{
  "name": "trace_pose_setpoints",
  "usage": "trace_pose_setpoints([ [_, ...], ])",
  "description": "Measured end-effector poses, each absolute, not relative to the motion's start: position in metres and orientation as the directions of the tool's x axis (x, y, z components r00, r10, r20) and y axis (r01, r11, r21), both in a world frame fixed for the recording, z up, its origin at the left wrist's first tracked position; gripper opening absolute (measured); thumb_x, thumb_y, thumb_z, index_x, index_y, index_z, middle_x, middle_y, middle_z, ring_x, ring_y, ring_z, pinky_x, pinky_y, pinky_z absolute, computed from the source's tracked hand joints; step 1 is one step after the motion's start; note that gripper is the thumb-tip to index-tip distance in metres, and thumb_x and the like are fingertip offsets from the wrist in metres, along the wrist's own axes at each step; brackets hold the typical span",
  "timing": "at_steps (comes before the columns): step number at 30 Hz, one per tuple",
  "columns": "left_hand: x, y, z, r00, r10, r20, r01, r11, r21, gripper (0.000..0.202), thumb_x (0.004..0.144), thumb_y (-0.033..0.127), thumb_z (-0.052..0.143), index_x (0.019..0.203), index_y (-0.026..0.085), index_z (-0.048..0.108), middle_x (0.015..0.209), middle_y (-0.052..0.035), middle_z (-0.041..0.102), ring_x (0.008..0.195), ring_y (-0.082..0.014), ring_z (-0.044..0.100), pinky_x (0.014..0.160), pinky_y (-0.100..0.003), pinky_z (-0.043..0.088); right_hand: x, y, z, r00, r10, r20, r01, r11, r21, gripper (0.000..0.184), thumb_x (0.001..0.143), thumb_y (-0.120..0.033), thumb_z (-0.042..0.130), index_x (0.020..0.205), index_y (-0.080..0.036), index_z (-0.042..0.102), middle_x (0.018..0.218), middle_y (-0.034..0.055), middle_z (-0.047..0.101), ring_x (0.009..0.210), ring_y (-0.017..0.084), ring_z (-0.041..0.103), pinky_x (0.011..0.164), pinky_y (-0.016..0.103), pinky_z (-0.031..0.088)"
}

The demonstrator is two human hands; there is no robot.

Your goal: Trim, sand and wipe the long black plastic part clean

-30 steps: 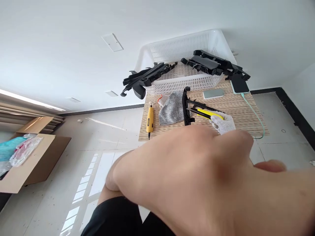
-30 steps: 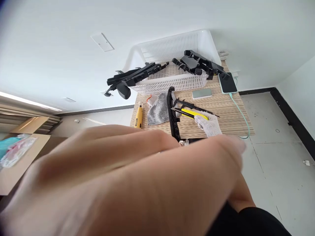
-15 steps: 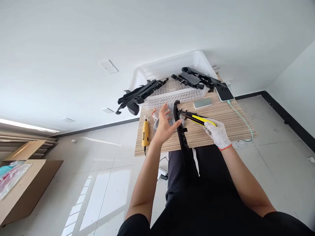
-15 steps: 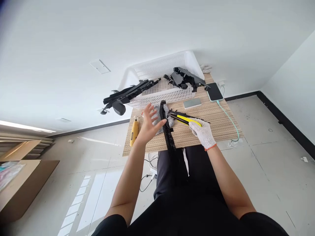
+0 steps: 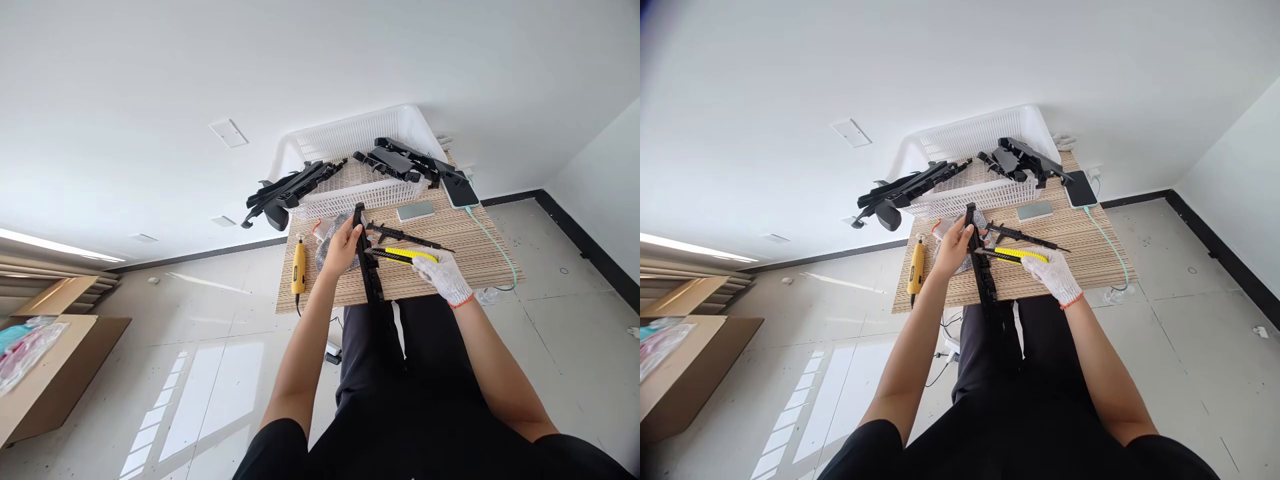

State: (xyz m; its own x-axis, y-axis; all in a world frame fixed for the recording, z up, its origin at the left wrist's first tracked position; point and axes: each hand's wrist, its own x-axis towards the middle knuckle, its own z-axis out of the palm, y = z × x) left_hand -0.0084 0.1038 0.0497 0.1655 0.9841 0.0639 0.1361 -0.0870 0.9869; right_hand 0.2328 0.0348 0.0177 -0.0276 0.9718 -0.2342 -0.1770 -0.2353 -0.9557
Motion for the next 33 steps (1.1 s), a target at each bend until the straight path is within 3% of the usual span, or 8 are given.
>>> trace_pose_setpoints([
  [3, -0.012, 0.098, 0.043, 0.247, 0.967, -0.059, 0.043, 0.05, 0.998, 0.073, 0.093, 0.073, 0.05, 0.15, 0.027, 0.048, 0.107, -0.0107, 0.076, 0.091, -0.0271, 0.076, 0.072, -0.039, 0.063, 0.231, 0.033, 0.019, -0.053, 0.977, -0.208, -0.086, -0.212, -0.973, 0.042, 0.073, -0.043, 0.084, 0.105, -0.016, 0.08, 0.06, -0.0022, 0.059, 0.048, 0.005, 0.04, 0.042, 0.02, 0.029],
  [6, -0.014, 0.087, 0.037, 0.333, 0.938, -0.093, -0.026, 0.108, 0.994, 0.073, 0.092, 0.077, 0.046, 0.145, 0.027, 0.05, 0.116, -0.0112, 0.073, 0.097, -0.0261, 0.075, 0.079, -0.039, 0.063, 0.229, 0.033, 0.018, 0.067, 0.983, -0.168, -0.145, -0.157, -0.977, 0.045, 0.075, -0.044, 0.082, 0.112, -0.018, 0.08, 0.065, -0.0019, 0.061, 0.051, 0.006, 0.042, 0.044, 0.02, 0.031],
  [11, -0.006, 0.065, 0.022, 0.41, 0.912, 0.026, 0.051, -0.051, 0.997, 0.072, 0.079, 0.05, 0.083, 0.139, 0.024, 0.052, 0.126, -0.0088, 0.066, 0.108, -0.0228, 0.069, 0.096, -0.037, 0.057, 0.23, 0.034, 0.015, -0.019, 0.974, -0.225, -0.094, -0.226, -0.97, 0.045, 0.073, -0.042, 0.084, 0.11, -0.017, 0.08, 0.065, -0.0008, 0.062, 0.052, 0.007, 0.043, 0.045, 0.02, 0.032],
  [15, 0.001, 0.056, 0.011, 0.356, 0.934, -0.017, 0.087, -0.015, 0.996, 0.06, 0.084, 0.048, 0.078, 0.132, 0.02, 0.056, 0.098, -0.0038, 0.069, 0.084, -0.0179, 0.068, 0.083, -0.034, 0.059, 0.229, 0.034, 0.018, 0.067, 0.981, -0.181, -0.119, -0.172, -0.978, 0.047, 0.075, -0.043, 0.083, 0.115, -0.019, 0.08, 0.068, -0.0008, 0.063, 0.054, 0.007, 0.045, 0.047, 0.021, 0.035],
  [18, 0.002, 0.053, 0.007, 0.319, 0.947, -0.034, 0.091, 0.005, 0.996, 0.056, 0.083, 0.05, 0.077, 0.126, 0.017, 0.062, 0.084, -0.0021, 0.069, 0.081, -0.0186, 0.068, 0.08, -0.034, 0.059, 0.228, 0.033, 0.021, 0.034, 0.983, -0.178, -0.111, -0.173, -0.979, 0.047, 0.073, -0.045, 0.083, 0.112, -0.019, 0.08, 0.067, -0.0011, 0.062, 0.053, 0.007, 0.044, 0.046, 0.022, 0.035],
  [26, 0.001, 0.051, 0.008, 0.288, 0.956, -0.055, 0.095, 0.029, 0.995, 0.059, 0.081, 0.053, 0.078, 0.124, 0.014, 0.068, 0.09, -0.0075, 0.076, 0.085, -0.0224, 0.071, 0.08, -0.035, 0.058, 0.228, 0.033, 0.022, 0.007, 0.965, -0.261, -0.121, -0.259, -0.958, 0.046, 0.07, -0.041, 0.085, 0.111, -0.019, 0.081, 0.065, -0.0014, 0.061, 0.052, 0.007, 0.045, 0.044, 0.021, 0.034],
  [30, 0.0, 0.051, 0.006, 0.292, 0.954, -0.072, 0.099, 0.045, 0.994, 0.058, 0.082, 0.053, 0.077, 0.124, 0.015, 0.068, 0.092, -0.0075, 0.076, 0.086, -0.0226, 0.071, 0.081, -0.036, 0.058, 0.228, 0.033, 0.021, 0.104, 0.973, -0.206, -0.159, -0.188, -0.969, 0.045, 0.074, -0.043, 0.083, 0.114, -0.022, 0.08, 0.07, -0.0008, 0.063, 0.053, 0.007, 0.046, 0.045, 0.02, 0.036],
  [33, 0.0, 0.052, 0.005, 0.293, 0.954, -0.064, 0.085, 0.041, 0.996, 0.059, 0.081, 0.055, 0.078, 0.122, 0.013, 0.069, 0.096, -0.0095, 0.076, 0.085, -0.0231, 0.071, 0.08, -0.036, 0.058, 0.228, 0.033, 0.021, 0.017, 0.966, -0.258, -0.107, -0.255, -0.961, 0.048, 0.07, -0.043, 0.085, 0.112, -0.02, 0.08, 0.068, -0.0002, 0.063, 0.05, 0.007, 0.045, 0.042, 0.021, 0.034],
])
